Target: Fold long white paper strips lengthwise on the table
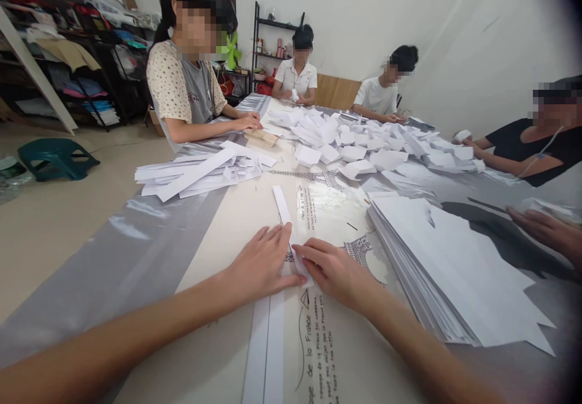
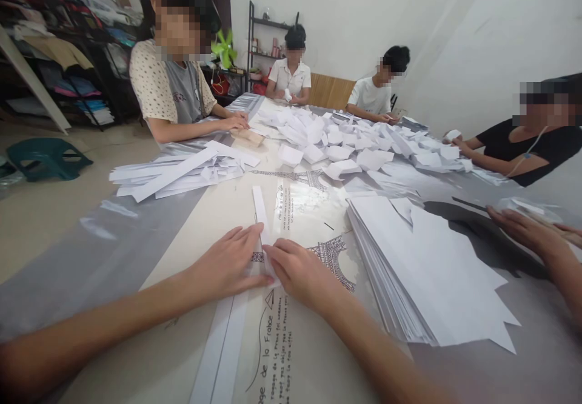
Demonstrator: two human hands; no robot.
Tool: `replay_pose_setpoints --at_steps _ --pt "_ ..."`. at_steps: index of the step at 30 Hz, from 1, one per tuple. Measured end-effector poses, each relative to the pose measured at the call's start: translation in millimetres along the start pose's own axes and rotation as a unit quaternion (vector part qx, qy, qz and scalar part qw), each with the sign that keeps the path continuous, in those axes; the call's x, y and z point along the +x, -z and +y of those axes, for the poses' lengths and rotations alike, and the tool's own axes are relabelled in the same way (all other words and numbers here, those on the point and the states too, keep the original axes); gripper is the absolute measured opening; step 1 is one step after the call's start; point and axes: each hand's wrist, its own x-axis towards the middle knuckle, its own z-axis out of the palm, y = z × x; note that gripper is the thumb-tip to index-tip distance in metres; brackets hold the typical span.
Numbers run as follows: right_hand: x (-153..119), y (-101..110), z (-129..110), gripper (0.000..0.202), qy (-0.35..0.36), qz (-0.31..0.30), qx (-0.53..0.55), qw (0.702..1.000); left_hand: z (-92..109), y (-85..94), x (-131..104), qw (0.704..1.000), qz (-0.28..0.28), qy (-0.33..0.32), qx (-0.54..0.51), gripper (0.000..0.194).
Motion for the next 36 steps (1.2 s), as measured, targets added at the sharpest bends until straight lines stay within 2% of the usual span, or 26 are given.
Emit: replay_pose_setpoints --at_steps 6,13,16,19,22,26,31,36 --pt "0.4 -6.2 -0.9 0.044 0.037 -0.019 -0.069 0.997 -5.2 0.3 2.6 1.0 -0.001 -0.007 0.005 0.106" --pt "-4.8 3.8 -3.1 0.042 0.07 -0.049 -0.121 0.989 -5.9 -0.1 3.5 1.0 -0.008 0.003 -0.002 0.114" --pt "-3.7 2.9 -3.0 0.044 0.057 -0.038 -0.102 0.992 -6.6 -1.1 2.7 1.0 -0.014 0.001 -0.004 0.112" --pt "0.6 -2.8 -1.9 0.055 0.021 -0.016 -0.105 0.994 -7.2 -2.9 1.8 0.999 -0.032 0.005 0.0 0.112" --pt "4.4 -7.5 -1.2 0.057 0.014 -0.019 -0.119 0.993 -7.8 -4.9 1.4 0.999 -0.036 0.002 0.012 0.11" --pt "4.1 -6.0 -1.4 0.044 0.015 -0.027 -0.086 0.996 -8.5 -4.3 2.3 0.999 -0.031 -0.01 0.033 0.109" --pt "0.5 -1.5 0.7 0.034 0.006 -0.01 -0.023 1.0 -8.2 -0.6 3.3 0.998 -0.053 -0.003 0.043 0.112" --pt "6.2 -5.3 3.2 0.021 -0.053 0.0 0.1 0.994 -8.3 -3.9 2.2 0.998 -0.025 -0.019 0.059 0.107"
